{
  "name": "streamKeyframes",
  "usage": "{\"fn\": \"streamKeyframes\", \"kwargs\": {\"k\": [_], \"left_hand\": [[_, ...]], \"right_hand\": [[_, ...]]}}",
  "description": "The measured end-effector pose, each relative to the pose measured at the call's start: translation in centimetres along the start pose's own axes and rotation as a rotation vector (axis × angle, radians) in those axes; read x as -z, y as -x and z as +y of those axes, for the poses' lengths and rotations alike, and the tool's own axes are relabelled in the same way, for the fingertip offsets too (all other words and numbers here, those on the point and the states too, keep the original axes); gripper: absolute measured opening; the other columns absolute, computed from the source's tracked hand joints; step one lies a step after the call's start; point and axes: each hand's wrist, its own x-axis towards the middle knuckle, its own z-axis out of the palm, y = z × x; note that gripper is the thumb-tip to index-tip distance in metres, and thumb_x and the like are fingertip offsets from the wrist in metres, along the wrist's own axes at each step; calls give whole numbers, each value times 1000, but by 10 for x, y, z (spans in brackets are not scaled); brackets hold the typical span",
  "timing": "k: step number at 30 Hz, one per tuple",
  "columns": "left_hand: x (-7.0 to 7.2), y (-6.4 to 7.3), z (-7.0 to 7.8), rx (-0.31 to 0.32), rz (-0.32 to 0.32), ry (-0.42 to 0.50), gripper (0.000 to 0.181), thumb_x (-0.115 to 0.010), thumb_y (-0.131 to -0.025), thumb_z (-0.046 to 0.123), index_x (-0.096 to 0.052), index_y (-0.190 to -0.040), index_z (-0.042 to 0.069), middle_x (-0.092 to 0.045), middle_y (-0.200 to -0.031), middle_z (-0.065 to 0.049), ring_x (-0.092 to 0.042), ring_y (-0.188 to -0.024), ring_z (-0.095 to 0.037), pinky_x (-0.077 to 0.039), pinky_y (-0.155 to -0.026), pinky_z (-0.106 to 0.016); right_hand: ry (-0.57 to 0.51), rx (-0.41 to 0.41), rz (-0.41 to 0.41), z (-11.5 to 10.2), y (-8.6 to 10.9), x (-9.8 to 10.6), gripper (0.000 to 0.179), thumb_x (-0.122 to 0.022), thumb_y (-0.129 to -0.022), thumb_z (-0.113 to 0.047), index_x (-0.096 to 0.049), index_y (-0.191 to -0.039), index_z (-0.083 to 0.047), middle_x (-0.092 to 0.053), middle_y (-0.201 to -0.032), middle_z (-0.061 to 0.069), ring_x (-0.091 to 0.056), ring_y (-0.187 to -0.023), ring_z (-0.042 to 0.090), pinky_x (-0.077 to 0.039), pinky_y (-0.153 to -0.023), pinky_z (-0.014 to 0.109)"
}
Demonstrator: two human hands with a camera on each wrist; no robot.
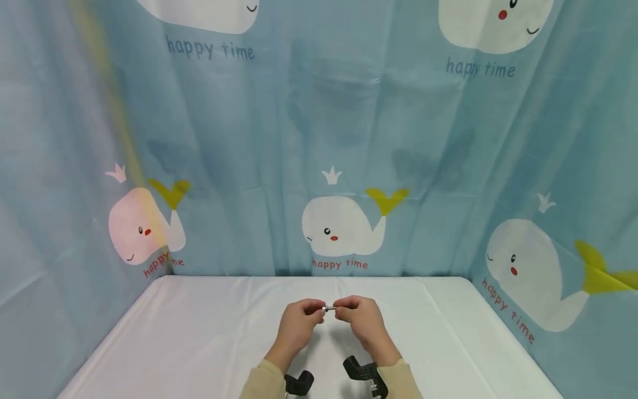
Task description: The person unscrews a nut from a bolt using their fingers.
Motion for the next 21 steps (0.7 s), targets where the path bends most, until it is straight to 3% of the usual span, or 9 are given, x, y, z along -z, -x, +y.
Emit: {"fn": "streamKeyframes", "kwargs": {"k": [13,17,21], "left_hand": [[9,-4,17,13,16,116,15,-72,-93,15,-75,-106,8,-69,-91,-2,-66,-79,-17,-55,-80,-39],[9,-1,18,20,22,140,15,-72,-93,15,-75,-105,7,-69,-90,-2,-66,-79,-18,-55,-80,-38],[13,6,20,31,33,145,16,-72,-93,16,-75,-106,8,-69,-92,-3,-67,-79,-18,-55,-80,-38]], "right_hand": [[0,51,19,-19,1,-2,15,-70,-94,-13,-75,-104,-4,-69,-102,11,-70,-90,22,-53,-88,44],[-74,57,16,-20,1,-5,18,-71,-93,-13,-73,-107,-1,-68,-103,13,-70,-91,24,-55,-86,40],[-163,31,-56,-21,2,-13,28,-72,-94,-19,-69,-113,2,-68,-101,13,-69,-88,26,-57,-79,37]]}}
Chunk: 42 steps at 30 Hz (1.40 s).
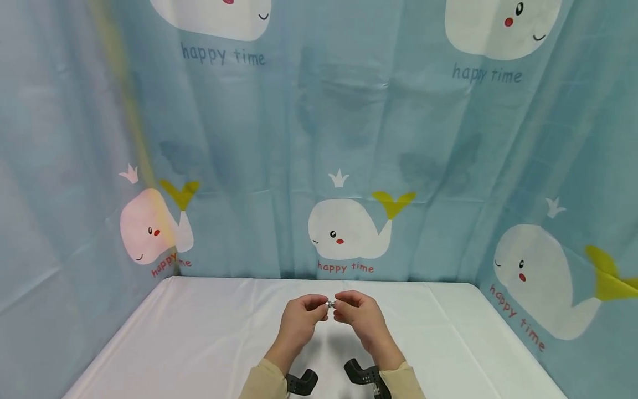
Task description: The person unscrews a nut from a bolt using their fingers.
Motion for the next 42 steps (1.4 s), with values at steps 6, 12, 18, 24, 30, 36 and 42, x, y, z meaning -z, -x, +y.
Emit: {"fn": "streamKeyframes", "kwargs": {"k": [6,12,18,24,30,36,42], "left_hand": [[-2,-1,2,-24,-22,19,14,-73,-92,16,-76,-103,8,-70,-89,-3,-67,-77,-18,-55,-77,-37],[-6,0,1,-21,-39,1,12,-72,-92,13,-76,-102,8,-70,-87,-2,-67,-77,-18,-55,-76,-36],[-5,1,2,-38,-24,-28,12,-72,-92,13,-76,-102,8,-71,-86,-2,-66,-78,-17,-55,-75,-36],[-5,3,3,-45,-48,-44,10,-72,-91,12,-77,-99,9,-70,-85,0,-65,-77,-17,-55,-73,-35],[-4,3,5,-60,-51,-55,13,-72,-92,14,-76,-102,7,-72,-88,-4,-66,-76,-17,-56,-74,-36],[-5,3,7,-75,-66,-33,14,-73,-92,15,-76,-103,7,-72,-87,0,-67,-76,-17,-56,-74,-35],[-5,4,8,-89,-59,-46,13,-73,-92,15,-76,-101,8,-72,-88,0,-67,-76,-16,-56,-72,-34]], "right_hand": [[-45,-24,-47,1,0,1,27,-72,-94,-22,-70,-106,3,-68,-91,15,-68,-79,24,-58,-72,38],[-30,-45,-61,4,-1,4,25,-71,-94,-22,-70,-101,2,-67,-86,14,-67,-72,22,-58,-67,36],[-12,-69,-84,2,-1,3,25,-68,-96,-23,-69,-99,2,-66,-80,14,-64,-65,20,-57,-62,34],[-8,-75,-95,-3,2,2,18,-69,-95,-16,-68,-97,2,-68,-84,14,-65,-69,22,-57,-63,34],[61,-31,-75,-13,8,4,27,-70,-88,-8,-64,-113,-1,-66,-101,14,-67,-81,28,-57,-67,38],[63,-48,-81,-16,10,5,27,-64,-99,-25,-65,-108,0,-69,-91,11,-66,-73,26,-56,-64,37],[97,-1,-48,-15,8,5,17,-68,-93,-13,-66,-107,-4,-66,-101,12,-65,-79,26,-55,-66,38]]}}
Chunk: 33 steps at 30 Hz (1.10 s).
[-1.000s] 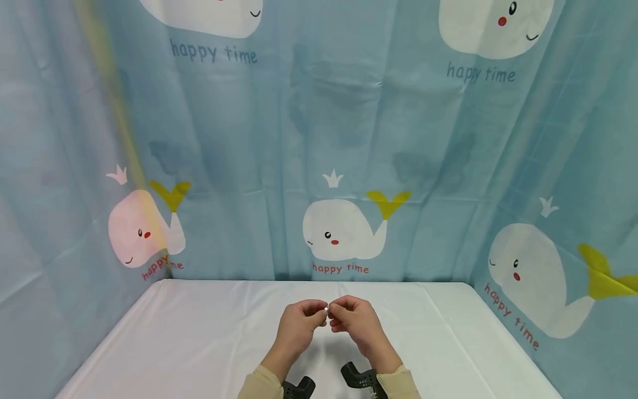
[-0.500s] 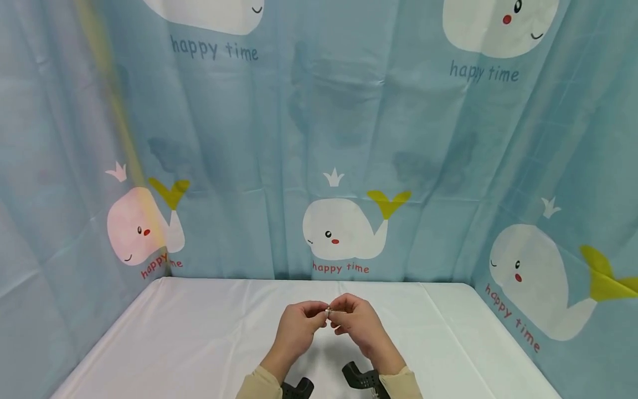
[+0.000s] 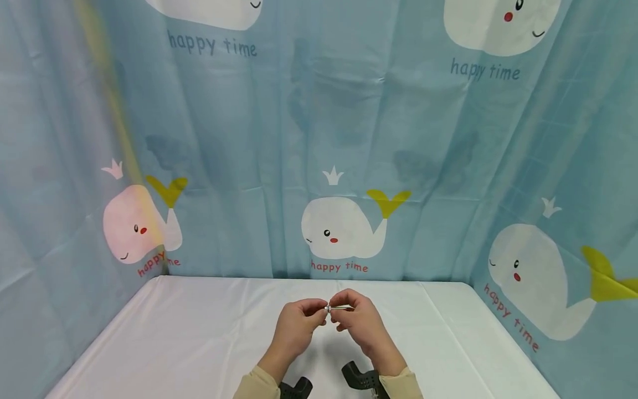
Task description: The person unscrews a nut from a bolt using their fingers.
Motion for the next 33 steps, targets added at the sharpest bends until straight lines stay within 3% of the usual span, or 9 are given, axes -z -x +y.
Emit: {"fn": "streamKeyframes", "kwargs": {"k": [4,8,11,15,19,22,24,28,33], "left_hand": [[1,1,1,2,11,-1,13,-73,-92,16,-76,-102,8,-72,-88,0,-67,-76,-16,-56,-73,-34],[0,1,1,-9,7,6,12,-73,-92,16,-77,-101,9,-71,-87,0,-67,-76,-16,-56,-73,-34],[0,3,1,-14,5,12,11,-73,-92,15,-76,-100,9,-72,-87,-2,-67,-75,-16,-56,-71,-32],[0,5,1,-7,9,11,11,-73,-91,14,-76,-100,8,-72,-88,-2,-67,-75,-16,-56,-70,-32],[0,6,2,-20,6,5,11,-73,-91,14,-76,-100,8,-71,-86,1,-67,-75,-16,-56,-70,-32],[0,6,2,-26,0,-1,10,-73,-91,15,-76,-99,9,-71,-86,1,-67,-75,-16,-55,-70,-31],[0,6,2,-27,2,-11,10,-73,-92,15,-76,-99,10,-71,-86,0,-66,-75,-16,-55,-69,-31],[0,5,3,-28,8,-8,10,-73,-92,15,-76,-100,9,-71,-87,-1,-66,-75,-16,-55,-70,-31],[-2,5,4,-32,-10,20,11,-72,-92,17,-76,-100,11,-71,-86,1,-67,-75,-17,-55,-72,-32]], "right_hand": [[-10,-25,-7,-1,1,1,24,-65,-97,-21,-65,-113,-3,-68,-99,12,-66,-76,25,-55,-64,37],[-17,-42,-52,0,1,1,27,-62,-100,-27,-68,-104,-1,-69,-86,13,-65,-70,23,-54,-62,34],[-2,-12,-38,-2,3,2,18,-66,-96,-17,-69,-107,-3,-68,-95,12,-65,-75,24,-55,-63,36],[8,-19,-19,-4,6,3,29,-67,-95,-19,-65,-119,-3,-67,-103,11,-67,-78,27,-55,-64,38],[-1,-45,-46,-2,5,2,35,-64,-98,-35,-68,-106,-1,-69,-88,11,-66,-70,24,-54,-62,35],[-2,-34,-53,0,4,0,27,-67,-97,-28,-70,-97,-1,-69,-86,12,-65,-68,23,-53,-61,33],[1,-18,-45,-1,4,-1,20,-70,-93,-19,-70,-103,-1,-69,-93,12,-66,-73,24,-54,-62,34],[11,-23,-24,-5,5,0,29,-68,-91,-15,-65,-118,-3,-67,-102,11,-66,-78,26,-54,-64,37],[16,-47,-14,-5,5,0,28,-64,-98,-28,-68,-102,-1,-68,-85,12,-64,-69,24,-54,-61,34]]}}
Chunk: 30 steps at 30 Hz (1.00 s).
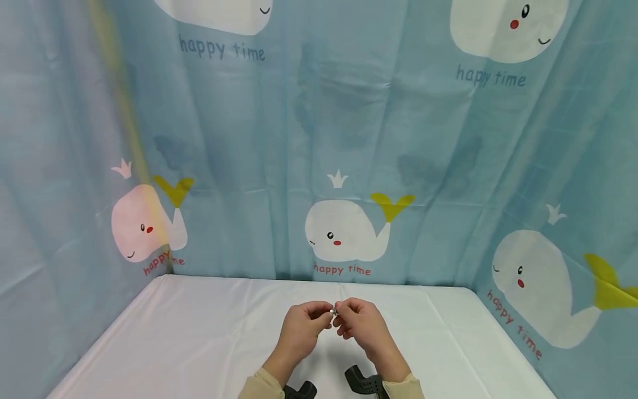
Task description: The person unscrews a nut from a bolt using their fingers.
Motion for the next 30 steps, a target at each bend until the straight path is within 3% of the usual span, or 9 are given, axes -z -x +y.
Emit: {"fn": "streamKeyframes", "kwargs": {"k": [3,8,11,14,17,21,26,30], "left_hand": [[-1,1,-4,8,4,0,10,-73,-92,17,-77,-99,11,-71,-86,0,-66,-75,-16,-55,-72,-33],[2,3,-7,31,15,-1,13,-73,-92,16,-76,-102,8,-72,-89,-3,-67,-75,-16,-55,-71,-33],[2,1,-5,13,15,-2,13,-72,-92,16,-76,-102,8,-72,-90,-6,-67,-76,-16,-55,-71,-33],[0,-1,-4,-3,1,-4,11,-72,-93,16,-76,-101,9,-72,-89,-5,-67,-76,-17,-55,-70,-32],[0,-2,-3,5,-11,-9,10,-72,-92,14,-76,-100,9,-72,-88,-3,-67,-75,-16,-55,-69,-31],[1,-1,-3,21,-10,-16,12,-72,-92,14,-75,-101,8,-71,-90,-3,-67,-74,-16,-55,-70,-32],[3,-1,-1,0,-4,-18,13,-72,-92,14,-75,-102,7,-72,-91,-3,-68,-75,-15,-55,-70,-32],[2,-3,1,1,-4,-17,13,-71,-92,14,-75,-103,7,-72,-90,-3,-67,-75,-15,-55,-70,-32]], "right_hand": [[17,20,7,2,0,0,20,-69,-95,-21,-70,-103,-3,-68,-91,11,-64,-75,24,-54,-63,36],[18,5,9,4,3,0,31,-69,-94,-23,-66,-119,-5,-68,-101,10,-65,-79,25,-54,-64,38],[-14,-15,-3,4,2,0,35,-64,-98,-34,-66,-111,-2,-69,-89,11,-65,-70,23,-54,-61,34],[-33,-4,-8,4,2,0,31,-63,-99,-31,-67,-102,0,-68,-83,12,-64,-66,22,-53,-60,32],[-25,25,13,4,2,0,22,-67,-96,-17,-66,-112,-2,-68,-95,13,-65,-72,24,-54,-62,35],[-4,16,52,2,4,1,40,-68,-90,-12,-59,-128,-4,-65,-107,13,-66,-78,28,-54,-63,38],[-9,-26,31,1,2,3,30,-63,-99,-28,-65,-108,0,-68,-86,11,-64,-68,23,-53,-60,33],[-5,25,23,-1,1,4,15,-64,-96,-13,-66,-102,0,-67,-88,12,-63,-70,23,-53,-60,33]]}}
